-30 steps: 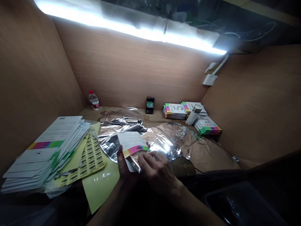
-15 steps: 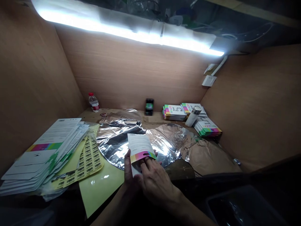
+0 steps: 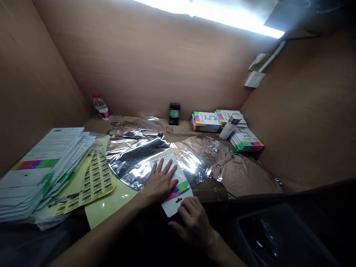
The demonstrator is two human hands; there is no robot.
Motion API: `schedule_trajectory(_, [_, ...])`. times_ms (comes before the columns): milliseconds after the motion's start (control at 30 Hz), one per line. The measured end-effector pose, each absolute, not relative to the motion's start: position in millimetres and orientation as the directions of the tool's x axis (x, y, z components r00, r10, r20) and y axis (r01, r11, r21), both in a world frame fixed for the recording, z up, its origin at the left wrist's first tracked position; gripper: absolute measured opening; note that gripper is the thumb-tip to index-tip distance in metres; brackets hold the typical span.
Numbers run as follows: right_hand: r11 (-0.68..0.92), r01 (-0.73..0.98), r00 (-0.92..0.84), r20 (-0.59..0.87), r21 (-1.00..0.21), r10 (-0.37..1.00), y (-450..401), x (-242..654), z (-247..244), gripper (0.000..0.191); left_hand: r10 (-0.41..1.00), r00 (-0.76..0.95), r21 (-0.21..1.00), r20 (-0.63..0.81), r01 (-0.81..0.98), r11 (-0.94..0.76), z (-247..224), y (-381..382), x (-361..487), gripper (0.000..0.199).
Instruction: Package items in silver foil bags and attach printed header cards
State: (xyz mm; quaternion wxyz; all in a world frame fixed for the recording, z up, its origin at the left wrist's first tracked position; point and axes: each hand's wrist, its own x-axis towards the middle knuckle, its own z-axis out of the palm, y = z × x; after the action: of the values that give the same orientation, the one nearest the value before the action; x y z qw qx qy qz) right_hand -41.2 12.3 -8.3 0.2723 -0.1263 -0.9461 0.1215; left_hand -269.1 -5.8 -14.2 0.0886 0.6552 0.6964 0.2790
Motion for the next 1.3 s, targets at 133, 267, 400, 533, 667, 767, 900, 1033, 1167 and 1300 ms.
schedule_trajectory(133, [0.959,0.201,-0.892,0.368,-0.199,0.263,29.2,-29.3,-18.4,0.072,0.975,0.044,0.487,0.220,0.861,-0.149,-13.0,0.0,-276.8,0.061])
schedule_trajectory(267, [0.976,0.181,-0.909,0.358,-0.119,0.212,39.6,-32.2,-28.2,0.065,0.964,0.135,0.474,0.229,0.849,-0.232,0.9,-1.8,-280.7,0.055])
schedule_trajectory(400, [0.968,0.155,-0.909,0.355,-0.199,0.218,44.7,-30.7,-26.4,0.062,0.942,0.077,0.498,0.326,0.833,-0.240,1.2,-41.9,-266.5,0.034])
schedule_trajectory(533, [0.917,0.120,-0.890,0.368,-0.380,0.269,52.8,-28.4,-12.2,0.035,0.904,0.053,0.521,0.424,0.802,-0.292,-10.3,-85.2,-251.3,0.039])
schedule_trajectory(667, [0.785,0.249,-0.815,0.316,-0.568,0.486,56.7,-40.4,-1.1,0.015,0.893,-0.129,0.576,0.430,0.801,-0.162,-11.8,-87.1,-241.2,0.012])
schedule_trajectory(767, [0.659,0.416,-0.702,0.239,-0.627,0.671,52.3,-52.8,2.5,0.015,0.895,-0.267,0.602,0.356,0.798,-0.002,-8.7,-76.3,-237.2,0.021])
schedule_trajectory(900, [0.565,0.529,-0.624,0.160,-0.633,0.764,46.6,-62.7,6.3,0.011,0.896,-0.361,0.598,0.257,0.788,0.146,-6.9,-68.5,-237.5,0.025])
schedule_trajectory(1033, [0.561,0.563,-0.641,0.108,-0.606,0.760,47.2,-68.1,10.0,0.007,0.907,-0.348,0.568,0.238,0.807,0.160,-7.9,-63.7,-240.1,0.020])
schedule_trajectory(1167, [0.515,0.623,-0.588,0.081,-0.589,0.805,47.3,-77.2,8.3,0.007,0.917,-0.341,0.548,0.207,0.817,0.179,-9.6,-54.9,-243.8,0.020])
schedule_trajectory(1300, [0.482,0.612,-0.531,0.125,-0.628,0.838,45.3,-77.8,4.0,0.011,0.921,-0.319,0.568,0.225,0.810,0.142,-8.9,-57.6,-250.0,0.021])
